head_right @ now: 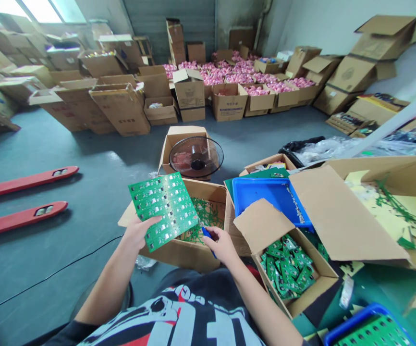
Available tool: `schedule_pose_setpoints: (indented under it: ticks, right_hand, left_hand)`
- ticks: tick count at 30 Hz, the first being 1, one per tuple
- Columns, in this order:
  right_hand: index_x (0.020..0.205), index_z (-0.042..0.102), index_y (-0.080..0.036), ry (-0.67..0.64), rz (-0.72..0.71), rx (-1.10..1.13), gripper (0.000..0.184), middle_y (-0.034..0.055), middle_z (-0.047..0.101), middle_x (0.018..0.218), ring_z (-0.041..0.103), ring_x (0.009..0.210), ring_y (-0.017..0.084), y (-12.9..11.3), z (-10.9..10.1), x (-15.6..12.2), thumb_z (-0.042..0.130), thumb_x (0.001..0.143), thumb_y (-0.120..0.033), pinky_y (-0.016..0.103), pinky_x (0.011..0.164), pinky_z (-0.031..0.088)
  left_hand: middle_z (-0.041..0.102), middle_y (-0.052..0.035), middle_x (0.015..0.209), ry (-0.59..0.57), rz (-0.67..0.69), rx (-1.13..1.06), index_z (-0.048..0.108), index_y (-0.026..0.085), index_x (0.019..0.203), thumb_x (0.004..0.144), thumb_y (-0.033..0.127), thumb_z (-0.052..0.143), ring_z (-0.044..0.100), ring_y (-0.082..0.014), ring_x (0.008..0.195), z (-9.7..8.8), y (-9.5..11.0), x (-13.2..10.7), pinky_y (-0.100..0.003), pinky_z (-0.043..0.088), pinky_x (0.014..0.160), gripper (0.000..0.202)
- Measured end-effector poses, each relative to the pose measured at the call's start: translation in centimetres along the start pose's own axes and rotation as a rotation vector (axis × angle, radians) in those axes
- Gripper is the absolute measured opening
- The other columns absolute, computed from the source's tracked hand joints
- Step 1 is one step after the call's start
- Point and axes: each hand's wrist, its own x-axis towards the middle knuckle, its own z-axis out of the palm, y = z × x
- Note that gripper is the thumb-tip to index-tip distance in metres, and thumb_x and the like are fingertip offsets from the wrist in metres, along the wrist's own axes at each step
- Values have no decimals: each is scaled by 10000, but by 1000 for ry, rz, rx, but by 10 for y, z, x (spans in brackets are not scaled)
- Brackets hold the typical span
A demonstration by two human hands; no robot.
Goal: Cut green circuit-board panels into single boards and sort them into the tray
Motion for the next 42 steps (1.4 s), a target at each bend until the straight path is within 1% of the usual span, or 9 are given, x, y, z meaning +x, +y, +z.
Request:
schedule_pose_setpoints:
  ticks: [3, 6, 8, 12, 18, 26, 30, 36, 42]
  right_hand:
    - [946, 618, -125, -34, 7, -16, 364, 96, 654, 873, 588, 768, 208, 1, -3, -1, 609, 639, -321, 360, 725, 460]
    - [1013, 600, -148, -175, -1, 25, 394, 73, 650, 885, 587, 795, 192, 1, -18, -1, 608, 661, -327, 352, 757, 451]
    - [1029, 593, -170, -250, -35, 84, 401, 58, 647, 913, 583, 833, 183, -3, -30, 0, 617, 660, -326, 346, 794, 437]
    - [1028, 590, -185, -276, -87, 175, 406, 51, 646, 926, 581, 858, 179, -20, -44, 5, 634, 650, -327, 345, 813, 427]
    - [1006, 600, -186, -319, -102, 206, 383, 51, 649, 920, 586, 855, 182, -42, -32, 8, 641, 651, -322, 342, 797, 435]
    - [1011, 601, -196, -296, -104, 239, 394, 48, 655, 909, 593, 828, 174, -39, -31, 6, 646, 644, -332, 347, 803, 430]
    - [1023, 602, -187, -333, -118, 221, 406, 50, 651, 918, 582, 862, 176, -38, -30, 5, 649, 649, -336, 344, 828, 415]
    - [1002, 607, -179, -320, -102, 222, 376, 39, 645, 846, 570, 728, 142, -40, -28, 2, 632, 666, -346, 281, 680, 437]
    - [957, 628, -178, -256, -114, 180, 360, 23, 641, 798, 537, 650, 121, -40, -27, 0, 644, 639, -347, 260, 612, 420]
  left_hand:
    - [706, -59, 818, 16, -9, 9, 653, 151, 819, 432, 173, 761, 652, -254, 758, -1, 2, -1, -348, 519, 675, 403]
    - [708, -51, 790, 4, -70, -14, 643, 161, 823, 440, 163, 749, 658, -260, 722, -5, 10, -3, -364, 531, 634, 397]
    - [710, -50, 793, -43, -75, -28, 637, 167, 838, 446, 147, 743, 660, -260, 717, -10, 15, -6, -364, 538, 619, 406]
    - [709, -60, 825, -157, -98, -31, 626, 168, 873, 467, 134, 735, 659, -272, 747, -15, 23, -12, -381, 540, 639, 421]
    - [695, -93, 916, -262, -175, -69, 618, 167, 939, 466, 123, 741, 636, -308, 847, -9, 24, -16, -445, 512, 743, 490]
    - [694, -107, 911, -274, -185, -99, 632, 172, 929, 485, 144, 740, 641, -324, 820, -10, 22, -20, -467, 511, 717, 458]
    - [697, -100, 898, -271, -182, -108, 634, 174, 929, 483, 136, 742, 644, -317, 811, -11, 20, -20, -463, 512, 717, 460]
    - [691, -104, 925, -285, -172, -89, 628, 172, 948, 481, 135, 743, 634, -322, 851, -11, 21, -22, -470, 502, 749, 482]
    - [694, -86, 924, -275, -133, -68, 626, 182, 947, 476, 132, 750, 632, -312, 859, -9, 21, -25, -459, 503, 753, 491]
